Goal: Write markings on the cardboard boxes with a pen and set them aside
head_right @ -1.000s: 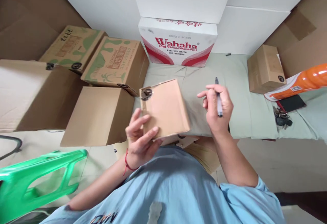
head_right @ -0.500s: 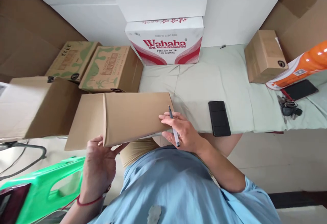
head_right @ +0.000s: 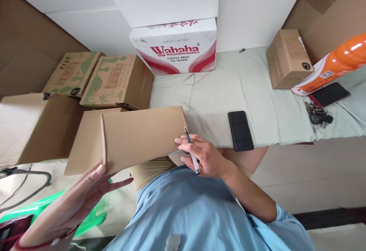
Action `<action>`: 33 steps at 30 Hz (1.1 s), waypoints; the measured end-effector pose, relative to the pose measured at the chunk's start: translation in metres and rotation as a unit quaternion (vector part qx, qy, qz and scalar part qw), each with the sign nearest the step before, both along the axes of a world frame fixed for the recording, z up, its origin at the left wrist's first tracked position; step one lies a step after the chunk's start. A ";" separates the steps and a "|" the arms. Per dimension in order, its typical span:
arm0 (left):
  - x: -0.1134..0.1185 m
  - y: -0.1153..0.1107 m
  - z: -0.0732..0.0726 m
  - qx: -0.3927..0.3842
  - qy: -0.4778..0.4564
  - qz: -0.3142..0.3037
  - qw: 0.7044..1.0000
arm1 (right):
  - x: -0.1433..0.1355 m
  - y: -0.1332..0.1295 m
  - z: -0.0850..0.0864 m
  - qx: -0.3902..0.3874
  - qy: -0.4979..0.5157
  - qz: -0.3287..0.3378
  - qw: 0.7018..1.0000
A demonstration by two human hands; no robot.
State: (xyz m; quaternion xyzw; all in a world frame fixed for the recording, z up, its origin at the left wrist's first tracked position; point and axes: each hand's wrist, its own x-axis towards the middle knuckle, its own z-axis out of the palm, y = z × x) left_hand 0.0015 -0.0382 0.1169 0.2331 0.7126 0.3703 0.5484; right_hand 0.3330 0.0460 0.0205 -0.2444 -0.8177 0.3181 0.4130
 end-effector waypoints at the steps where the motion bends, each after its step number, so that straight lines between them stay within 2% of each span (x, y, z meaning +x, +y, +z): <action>1: 0.001 0.000 0.000 -0.008 -0.003 -0.010 1.000 | 0.000 -0.001 0.000 0.001 0.002 -0.001 1.000; 4: 0.010 0.001 -0.008 -0.062 -0.022 -0.013 0.998 | 0.001 -0.001 0.002 0.001 0.007 -0.005 1.000; 6: 0.020 0.003 -0.017 -0.087 -0.070 0.022 0.993 | 0.006 0.000 0.005 0.003 0.015 -0.023 1.000; 9: 0.044 0.012 -0.032 -0.076 -0.168 0.088 0.979 | 0.022 -0.001 0.012 -0.003 0.050 -0.079 0.996; 11: 0.063 0.026 -0.040 -0.048 -0.211 0.117 0.969 | 0.035 -0.004 0.014 -0.016 0.071 -0.131 0.989; 15: 0.097 0.079 -0.047 0.064 -0.266 0.157 0.949 | 0.059 -0.012 0.010 -0.064 0.128 -0.247 0.959; 18: 0.109 0.128 -0.046 0.154 -0.274 0.227 0.922 | 0.071 -0.018 0.006 -0.086 0.167 -0.302 0.935; 21: 0.117 0.161 -0.048 0.156 -0.292 0.266 0.905 | 0.080 -0.025 0.003 -0.079 0.165 -0.322 0.929; 23: 0.125 0.164 -0.055 0.113 -0.299 0.230 0.919 | 0.084 -0.029 0.003 -0.076 0.156 -0.327 0.929; 24: 0.130 0.159 -0.061 0.094 -0.287 0.193 0.934 | 0.086 -0.030 0.002 -0.075 0.151 -0.330 0.929; 26: 0.143 0.143 -0.074 0.097 -0.204 0.082 0.971 | 0.090 -0.032 0.002 -0.075 0.140 -0.347 0.924; 28: 0.154 0.124 -0.083 0.162 -0.073 -0.055 0.983 | 0.095 -0.031 0.002 -0.083 0.131 -0.383 0.911; 30: 0.161 0.116 -0.081 0.216 -0.007 -0.121 0.969 | 0.102 -0.028 0.001 -0.095 0.133 -0.424 0.891; 32: 0.165 0.130 -0.069 0.295 0.052 -0.181 0.937 | 0.110 -0.024 0.001 -0.101 0.138 -0.453 0.875; 33: 0.167 0.145 -0.061 0.370 0.128 -0.253 0.885 | 0.114 -0.022 0.001 -0.102 0.137 -0.463 0.870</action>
